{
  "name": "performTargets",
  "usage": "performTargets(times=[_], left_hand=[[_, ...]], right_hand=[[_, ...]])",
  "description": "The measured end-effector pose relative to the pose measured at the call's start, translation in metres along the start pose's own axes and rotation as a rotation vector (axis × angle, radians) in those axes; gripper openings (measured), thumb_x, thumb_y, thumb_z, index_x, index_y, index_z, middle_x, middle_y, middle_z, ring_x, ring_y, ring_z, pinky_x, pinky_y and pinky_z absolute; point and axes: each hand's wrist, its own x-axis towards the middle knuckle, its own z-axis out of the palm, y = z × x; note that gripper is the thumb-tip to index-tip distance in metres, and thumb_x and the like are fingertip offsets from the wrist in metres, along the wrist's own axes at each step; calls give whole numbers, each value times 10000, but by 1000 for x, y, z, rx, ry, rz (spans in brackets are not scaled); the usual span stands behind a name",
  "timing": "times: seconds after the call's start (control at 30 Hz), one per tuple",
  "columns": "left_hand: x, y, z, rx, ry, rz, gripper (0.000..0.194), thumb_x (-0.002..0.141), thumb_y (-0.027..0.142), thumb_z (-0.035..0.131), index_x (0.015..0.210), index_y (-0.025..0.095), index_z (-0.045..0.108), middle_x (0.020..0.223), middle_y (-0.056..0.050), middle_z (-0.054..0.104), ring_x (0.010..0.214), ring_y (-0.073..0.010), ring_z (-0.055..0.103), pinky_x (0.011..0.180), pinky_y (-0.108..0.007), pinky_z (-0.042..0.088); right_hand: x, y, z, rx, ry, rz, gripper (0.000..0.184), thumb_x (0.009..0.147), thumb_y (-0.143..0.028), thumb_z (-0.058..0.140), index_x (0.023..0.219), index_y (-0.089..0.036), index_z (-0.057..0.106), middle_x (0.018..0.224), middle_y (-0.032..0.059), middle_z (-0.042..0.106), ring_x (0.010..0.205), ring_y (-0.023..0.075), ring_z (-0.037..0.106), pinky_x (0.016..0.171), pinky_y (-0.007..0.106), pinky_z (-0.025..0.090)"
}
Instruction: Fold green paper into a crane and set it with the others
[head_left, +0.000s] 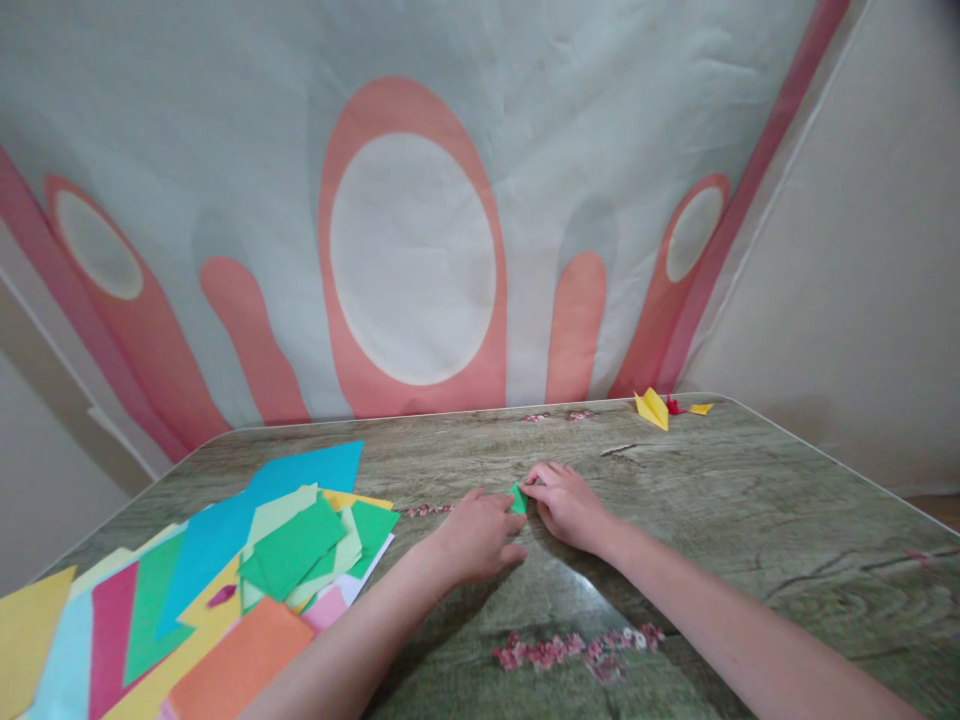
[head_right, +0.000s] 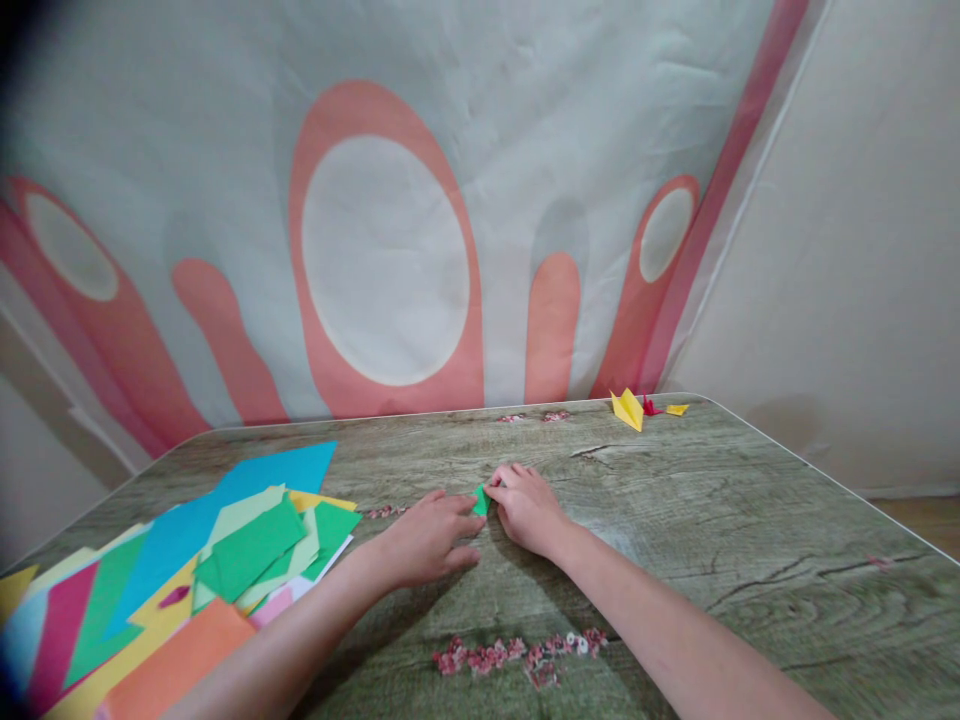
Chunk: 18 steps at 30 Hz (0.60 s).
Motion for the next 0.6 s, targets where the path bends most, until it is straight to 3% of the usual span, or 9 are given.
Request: performTargets(times=[0.1,0.3,0.6], left_hand=[[5,-14,10,-119,90,-35,203,830,303,487,926,212,642,901,-44,667,872,-217,604,801,-311,437],[16,-41,33,-420,281,-74,239,795,183,512,971,237,665,956,4,681,915,-164,598,834,-243,429],[19,-45,46,-576,364,-149,226,764,192,554,954,225,672,924,5,688,859,-148,611,796,-233,447]], right_hand=[[-3,-1,0,42,36,-33,284,820,-123,497,1060,-212,619,990,57,588,917,195,484,783,323,364],[-4,5,1,138,76,-39,222,835,-190,526,1031,-206,628,971,52,602,886,181,514,787,323,402],[-4,4,0,116,98,-69,182,858,-281,535,998,-214,630,916,42,627,858,172,528,777,320,413]])
